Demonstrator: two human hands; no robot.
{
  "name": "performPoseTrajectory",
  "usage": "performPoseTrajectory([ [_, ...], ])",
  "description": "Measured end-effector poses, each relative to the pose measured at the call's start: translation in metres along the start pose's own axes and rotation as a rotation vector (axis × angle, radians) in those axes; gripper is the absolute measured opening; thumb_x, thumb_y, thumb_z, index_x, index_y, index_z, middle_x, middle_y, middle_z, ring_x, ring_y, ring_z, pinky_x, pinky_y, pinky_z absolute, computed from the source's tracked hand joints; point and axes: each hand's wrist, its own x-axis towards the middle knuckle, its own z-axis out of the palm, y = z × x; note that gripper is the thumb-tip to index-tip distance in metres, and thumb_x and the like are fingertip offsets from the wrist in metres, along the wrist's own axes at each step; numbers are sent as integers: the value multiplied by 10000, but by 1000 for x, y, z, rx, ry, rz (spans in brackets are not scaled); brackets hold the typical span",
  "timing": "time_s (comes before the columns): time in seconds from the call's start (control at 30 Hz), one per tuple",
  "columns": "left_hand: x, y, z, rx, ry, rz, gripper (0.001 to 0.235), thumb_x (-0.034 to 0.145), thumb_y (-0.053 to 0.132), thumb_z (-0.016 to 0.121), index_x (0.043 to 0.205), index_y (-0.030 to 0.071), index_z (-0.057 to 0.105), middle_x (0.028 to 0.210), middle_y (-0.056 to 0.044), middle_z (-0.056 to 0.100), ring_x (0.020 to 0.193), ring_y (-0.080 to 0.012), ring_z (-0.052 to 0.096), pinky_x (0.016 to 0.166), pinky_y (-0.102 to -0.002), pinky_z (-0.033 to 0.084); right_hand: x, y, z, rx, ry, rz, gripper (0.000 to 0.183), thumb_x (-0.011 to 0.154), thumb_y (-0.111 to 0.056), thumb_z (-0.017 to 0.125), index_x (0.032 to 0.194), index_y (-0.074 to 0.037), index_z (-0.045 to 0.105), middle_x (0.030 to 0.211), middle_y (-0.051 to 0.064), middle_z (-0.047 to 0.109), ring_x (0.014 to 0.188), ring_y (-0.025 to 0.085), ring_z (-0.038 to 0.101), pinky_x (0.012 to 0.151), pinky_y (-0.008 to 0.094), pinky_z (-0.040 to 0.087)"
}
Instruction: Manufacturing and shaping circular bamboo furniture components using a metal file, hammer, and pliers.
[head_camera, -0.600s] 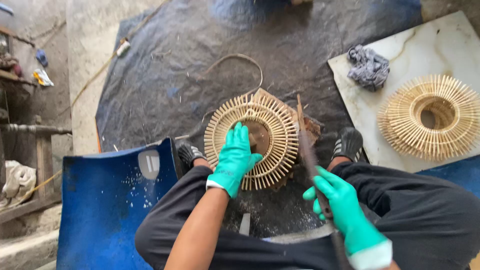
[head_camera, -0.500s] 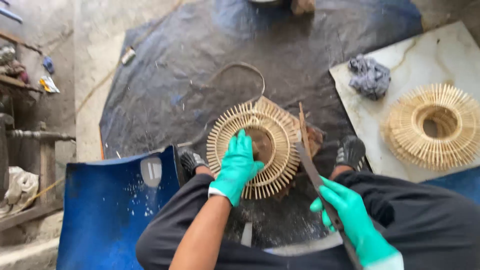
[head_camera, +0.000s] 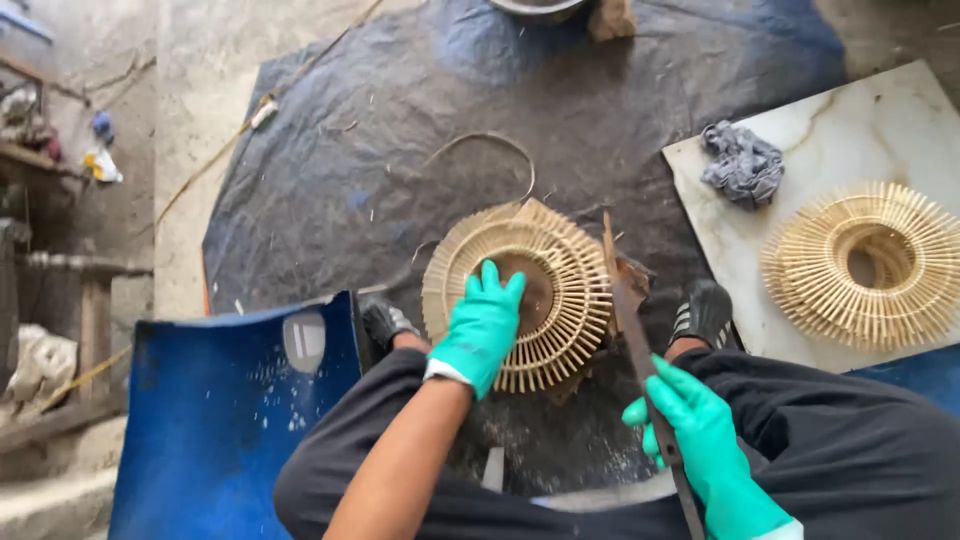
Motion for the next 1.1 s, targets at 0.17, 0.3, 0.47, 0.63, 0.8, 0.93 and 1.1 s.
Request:
performPoseTrajectory([
  [0.17, 5, 16, -122, -522, -204, -219, 1120, 717, 467, 866, 1552, 14, 274, 1617, -280, 222, 1480, -444, 249, 1202, -563, 297, 0, -11, 2, 7, -29, -76, 487, 958, -210, 596, 1441, -143, 613, 754, 143, 734, 449, 179, 575, 387, 334, 456],
  [0.3, 2, 27, -141, -471, -394, -315, 1092, 803, 499, 809, 1592, 57, 197, 1697, -184, 74, 1549, -380, 121, 1138, -734, 205, 12, -7, 10, 87, -54, -173, 501, 969, -226, 583, 1462, -140, 575, 764, 128, 748, 435, 173, 584, 378, 311, 440],
  [0.47, 6, 29, -135, -533, -417, -331, 1058, 825, 506, 792, 1593, 76, 204, 1701, -150, 51, 1564, -365, 81, 1148, -754, 184, 22, -30, 23, -13, -112, -59, 502, 952, -233, 604, 1445, -140, 587, 748, 113, 732, 429, 172, 572, 364, 308, 412],
  [0.63, 4, 23, -122, -540, -367, -204, 1055, 801, 451, 824, 1579, 57, 232, 1682, -181, 76, 1548, -401, 80, 1162, -728, 202, 34, -13, 20, 48, -82, -98, 507, 950, -244, 589, 1445, -136, 580, 730, 112, 722, 405, 181, 559, 351, 319, 419],
  [0.8, 23, 36, -167, -588, -441, -315, 997, 769, 410, 847, 1520, 68, 287, 1683, -163, 79, 1512, -498, 92, 1132, -689, 332, 22, -20, 9, -59, -105, -1, 500, 955, -275, 613, 1442, -176, 557, 733, 128, 737, 415, 200, 581, 363, 349, 451],
  [0.93, 19, 36, -179, -601, -425, -309, 950, 786, 371, 844, 1509, 60, 313, 1704, -152, 75, 1527, -468, 120, 1065, -745, 356, -2, 1, 0, 84, 70, -142, 512, 959, -243, 581, 1458, -131, 542, 773, 119, 741, 433, 157, 561, 366, 318, 440],
  [1.1, 27, 31, -195, -566, -554, -239, 960, 758, 350, 862, 1519, 145, 313, 1697, -112, 54, 1538, -427, 88, 1097, -759, 308, 9, 20, -24, 119, 6, -85, 454, 978, -241, 598, 1385, -47, 647, 757, 143, 729, 427, 160, 539, 364, 309, 418],
])
